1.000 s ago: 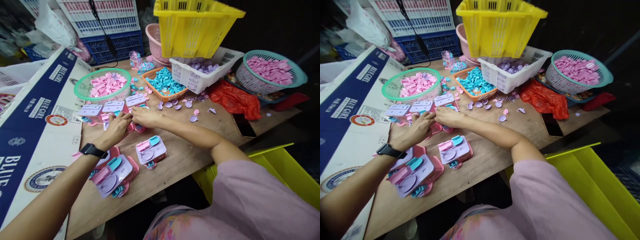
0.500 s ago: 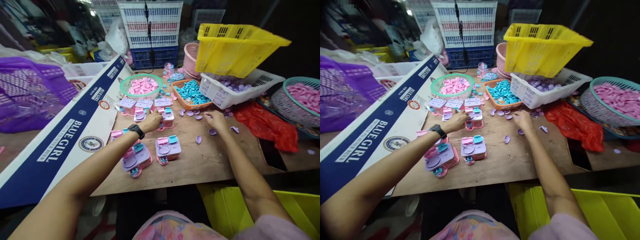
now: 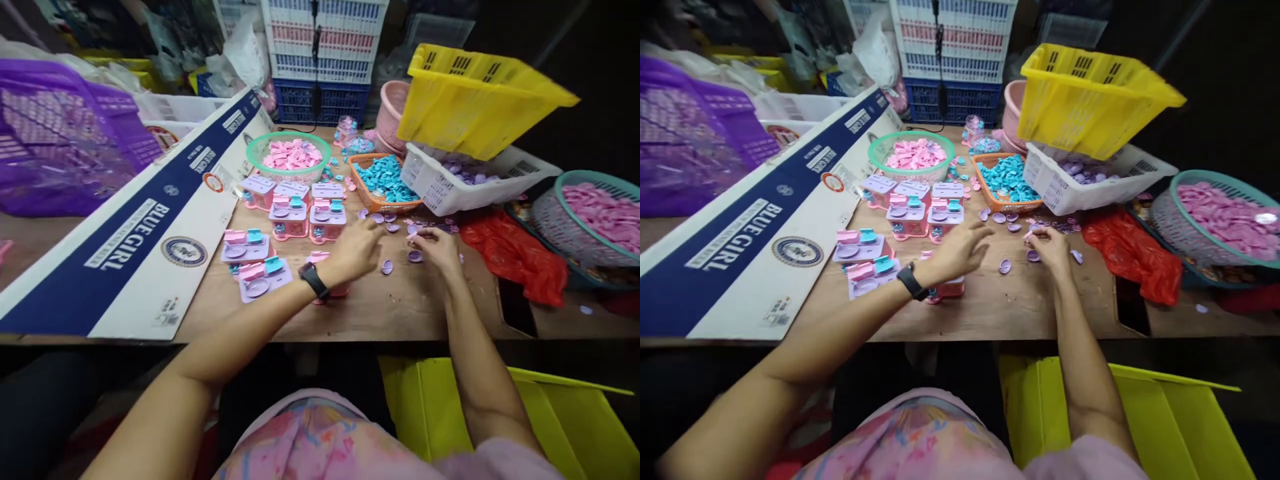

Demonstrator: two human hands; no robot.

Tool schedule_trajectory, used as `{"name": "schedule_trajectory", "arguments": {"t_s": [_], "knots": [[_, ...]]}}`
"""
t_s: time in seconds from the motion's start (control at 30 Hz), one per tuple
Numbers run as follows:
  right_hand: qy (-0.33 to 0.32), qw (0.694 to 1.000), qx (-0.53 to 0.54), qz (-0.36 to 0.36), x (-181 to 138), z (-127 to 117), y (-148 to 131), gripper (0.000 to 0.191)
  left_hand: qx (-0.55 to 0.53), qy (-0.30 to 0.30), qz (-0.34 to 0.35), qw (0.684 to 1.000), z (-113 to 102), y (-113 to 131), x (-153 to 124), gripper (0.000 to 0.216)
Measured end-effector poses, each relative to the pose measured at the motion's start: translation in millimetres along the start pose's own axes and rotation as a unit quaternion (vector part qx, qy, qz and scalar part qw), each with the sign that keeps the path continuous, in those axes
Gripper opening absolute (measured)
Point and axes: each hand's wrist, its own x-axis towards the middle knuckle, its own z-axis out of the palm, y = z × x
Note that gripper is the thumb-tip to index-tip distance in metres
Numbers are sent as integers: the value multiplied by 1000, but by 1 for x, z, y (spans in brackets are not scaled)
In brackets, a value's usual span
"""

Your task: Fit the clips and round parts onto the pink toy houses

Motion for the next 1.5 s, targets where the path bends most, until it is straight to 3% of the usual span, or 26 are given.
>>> {"name": "schedule_trajectory", "arguments": {"t_s": [0.1, 0.17, 0.27, 0.33, 0.47, 0.53, 0.63, 0.87, 1.1, 1.3, 1.5], "knots": [[-97, 969, 225, -32, -67, 26, -45, 39, -90, 74, 20, 993, 12, 21, -41, 40], [-126, 949, 284, -54, -116, 48, -71, 35, -116, 121, 6, 986, 9, 23, -76, 38], [-177, 941, 275, -85, -170, 84, -99, 22, -91, 200, -37, 975, -8, 16, -132, 31], [-215, 941, 231, -124, -187, 109, -110, 21, -35, 233, -59, 970, -22, 8, -164, 26], [-232, 929, 116, -263, -190, 152, -126, 16, 94, 193, -128, 968, -42, -13, -204, 22], [-232, 918, 86, -311, -187, 166, -130, 15, 135, 163, -171, 962, -45, -21, -212, 23], [-230, 916, 52, -326, -185, 178, -131, 17, 150, 132, -200, 959, -44, -30, -217, 28], [-206, 926, 3, -318, -183, 178, -133, 11, 147, 155, -168, 962, -37, -40, -218, 35], [-217, 899, -49, -378, -174, 176, -134, 15, 159, 162, -116, 967, -33, -42, -216, 42], [-221, 878, 10, -425, -170, 180, -124, 17, 179, 148, -113, 966, -34, -37, -219, 50], [-210, 856, -95, -463, -173, 180, -120, 25, 158, 138, -116, 971, -29, -43, -220, 55]]}}
